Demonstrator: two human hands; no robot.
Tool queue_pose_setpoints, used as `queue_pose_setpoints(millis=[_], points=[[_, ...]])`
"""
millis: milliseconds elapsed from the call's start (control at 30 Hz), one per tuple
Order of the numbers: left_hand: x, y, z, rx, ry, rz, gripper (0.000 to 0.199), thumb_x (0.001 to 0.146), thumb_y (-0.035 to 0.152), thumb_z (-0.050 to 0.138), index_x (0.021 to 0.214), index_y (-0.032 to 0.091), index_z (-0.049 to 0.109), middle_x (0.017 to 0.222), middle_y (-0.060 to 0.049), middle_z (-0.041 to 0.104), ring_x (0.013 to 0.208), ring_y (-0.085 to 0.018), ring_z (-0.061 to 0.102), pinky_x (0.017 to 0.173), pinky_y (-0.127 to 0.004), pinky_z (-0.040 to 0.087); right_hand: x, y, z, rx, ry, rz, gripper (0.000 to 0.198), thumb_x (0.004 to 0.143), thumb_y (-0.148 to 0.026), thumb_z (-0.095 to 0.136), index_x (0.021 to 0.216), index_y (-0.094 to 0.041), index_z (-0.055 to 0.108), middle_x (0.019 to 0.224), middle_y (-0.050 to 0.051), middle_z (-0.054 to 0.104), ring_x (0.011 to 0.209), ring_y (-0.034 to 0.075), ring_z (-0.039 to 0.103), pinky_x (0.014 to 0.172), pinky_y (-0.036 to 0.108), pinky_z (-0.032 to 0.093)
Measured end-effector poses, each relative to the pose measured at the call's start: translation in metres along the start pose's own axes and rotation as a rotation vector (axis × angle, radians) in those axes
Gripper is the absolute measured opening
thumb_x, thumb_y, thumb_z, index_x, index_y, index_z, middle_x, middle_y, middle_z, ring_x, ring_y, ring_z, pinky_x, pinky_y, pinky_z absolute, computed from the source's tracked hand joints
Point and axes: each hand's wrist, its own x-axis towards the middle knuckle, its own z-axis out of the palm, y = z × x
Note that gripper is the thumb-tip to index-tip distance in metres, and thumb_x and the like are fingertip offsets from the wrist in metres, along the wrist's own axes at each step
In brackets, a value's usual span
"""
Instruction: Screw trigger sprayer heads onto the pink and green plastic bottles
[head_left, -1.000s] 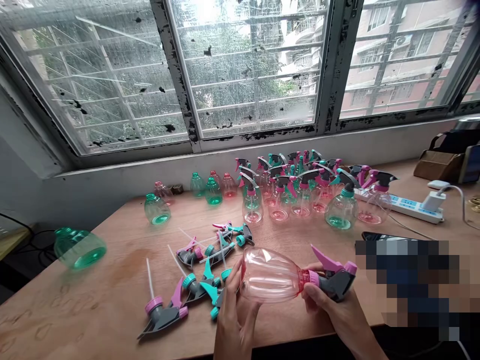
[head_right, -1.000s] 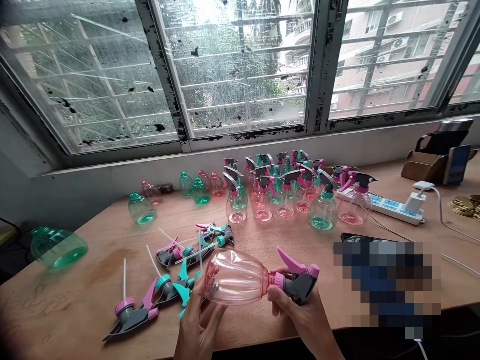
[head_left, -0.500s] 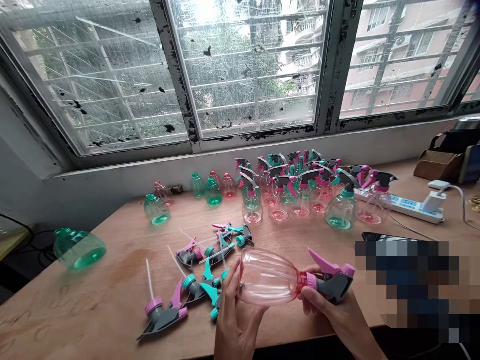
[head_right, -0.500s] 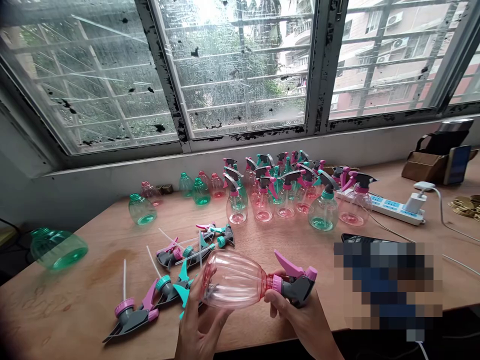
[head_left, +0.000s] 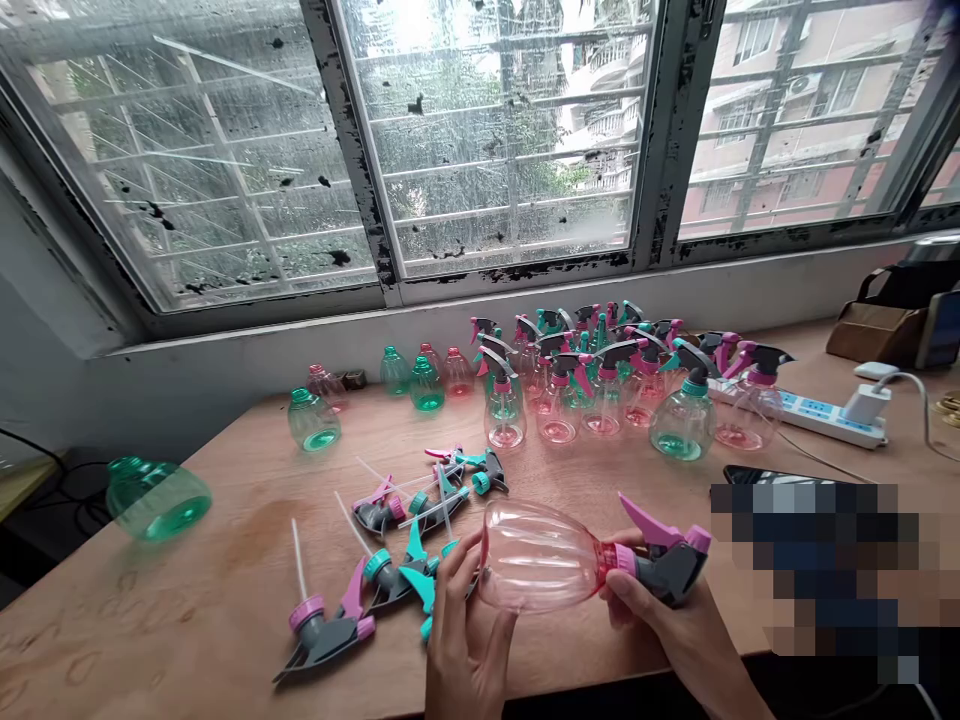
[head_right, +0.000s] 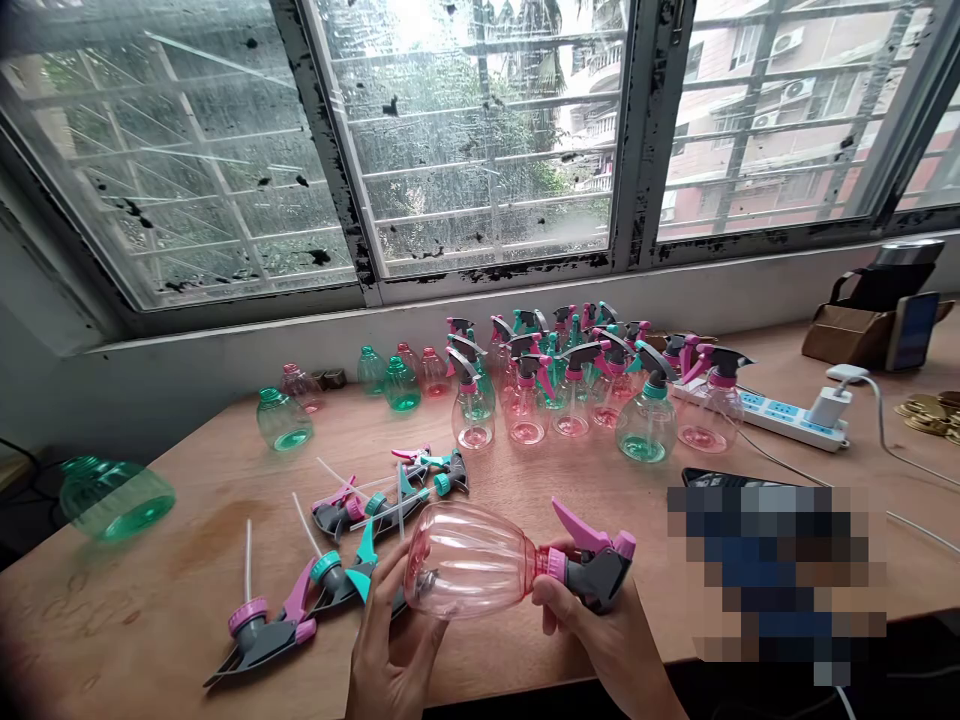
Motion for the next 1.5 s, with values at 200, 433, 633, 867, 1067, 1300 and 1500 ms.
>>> queue_pose_setpoints(millis=[200, 433, 633, 867, 1067, 1300, 1500], points=[[-0.003, -0.007, -0.001, -0.090, 0.000, -0.055, 0.061, 0.088, 0.061, 0.072, 0.136, 0.024, 0.061, 0.150, -0.015, 0.058, 0.140, -0.037, 0.054, 0.118, -0.051, 0.043, 0.000, 0.005, -0.001, -0.034, -0.019, 0.005, 0.039, 0.078, -0.052, 0.088, 0.099, -0.022, 0.073, 0.053, -0.003, 0.068, 0.047, 0.015, 0.060, 0.049, 0.026, 0.049], [0.001, 0.001, 0.000, -0.034, -0.001, -0.023, 0.048, 0.096, 0.047, 0.068, 0.139, 0.030, 0.061, 0.153, -0.010, 0.058, 0.143, -0.032, 0.053, 0.119, -0.046, 0.044, 0.001, 0.002, 0.000, -0.023, -0.013, 0.000, 0.039, 0.081, -0.051, 0.086, 0.101, -0.022, 0.071, 0.058, -0.002, 0.070, 0.049, 0.017, 0.062, 0.050, 0.028, 0.051], [-0.003, -0.008, 0.001, 0.063, -0.016, -0.048, 0.058, 0.091, 0.056, 0.071, 0.140, 0.027, 0.059, 0.144, -0.013, 0.064, 0.138, -0.033, 0.057, 0.116, -0.048, 0.046, 0.000, 0.005, -0.003, -0.041, -0.026, 0.001, 0.037, 0.082, -0.051, 0.085, 0.100, -0.022, 0.073, 0.053, -0.003, 0.068, 0.049, 0.016, 0.060, 0.051, 0.027, 0.048], [-0.002, -0.010, 0.003, 0.074, -0.018, -0.036, 0.062, 0.089, 0.062, 0.070, 0.137, 0.026, 0.058, 0.145, -0.016, 0.061, 0.138, -0.037, 0.056, 0.114, -0.053, 0.048, 0.000, 0.003, -0.003, -0.010, -0.022, 0.007, 0.035, 0.081, -0.050, 0.086, 0.098, -0.022, 0.074, 0.058, -0.002, 0.069, 0.048, 0.016, 0.061, 0.051, 0.028, 0.048], [-0.002, -0.007, 0.000, 0.112, -0.067, -0.046, 0.075, 0.083, 0.064, 0.075, 0.144, 0.027, 0.052, 0.146, -0.015, 0.062, 0.133, -0.035, 0.061, 0.112, -0.052, 0.049, 0.000, 0.007, -0.004, -0.041, -0.043, -0.003, 0.035, 0.081, -0.049, 0.086, 0.100, -0.022, 0.074, 0.056, -0.002, 0.070, 0.049, 0.016, 0.061, 0.052, 0.027, 0.048], [-0.002, -0.006, 0.000, 0.019, -0.067, -0.121, 0.060, 0.092, 0.062, 0.065, 0.138, 0.023, 0.059, 0.150, -0.017, 0.059, 0.142, -0.035, 0.053, 0.117, -0.050, 0.044, 0.001, 0.008, -0.002, -0.027, -0.006, -0.009, 0.038, 0.080, -0.050, 0.086, 0.101, -0.022, 0.072, 0.055, -0.002, 0.069, 0.048, 0.017, 0.061, 0.049, 0.028, 0.048], [-0.003, -0.007, 0.000, 0.056, -0.070, -0.069, 0.060, 0.090, 0.057, 0.072, 0.140, 0.027, 0.057, 0.143, -0.014, 0.065, 0.136, -0.034, 0.058, 0.116, -0.053, 0.044, 0.001, 0.002, -0.001, -0.031, 0.011, -0.004, 0.037, 0.080, -0.051, 0.085, 0.098, -0.021, 0.073, 0.055, -0.001, 0.069, 0.047, 0.018, 0.062, 0.048, 0.029, 0.047]])
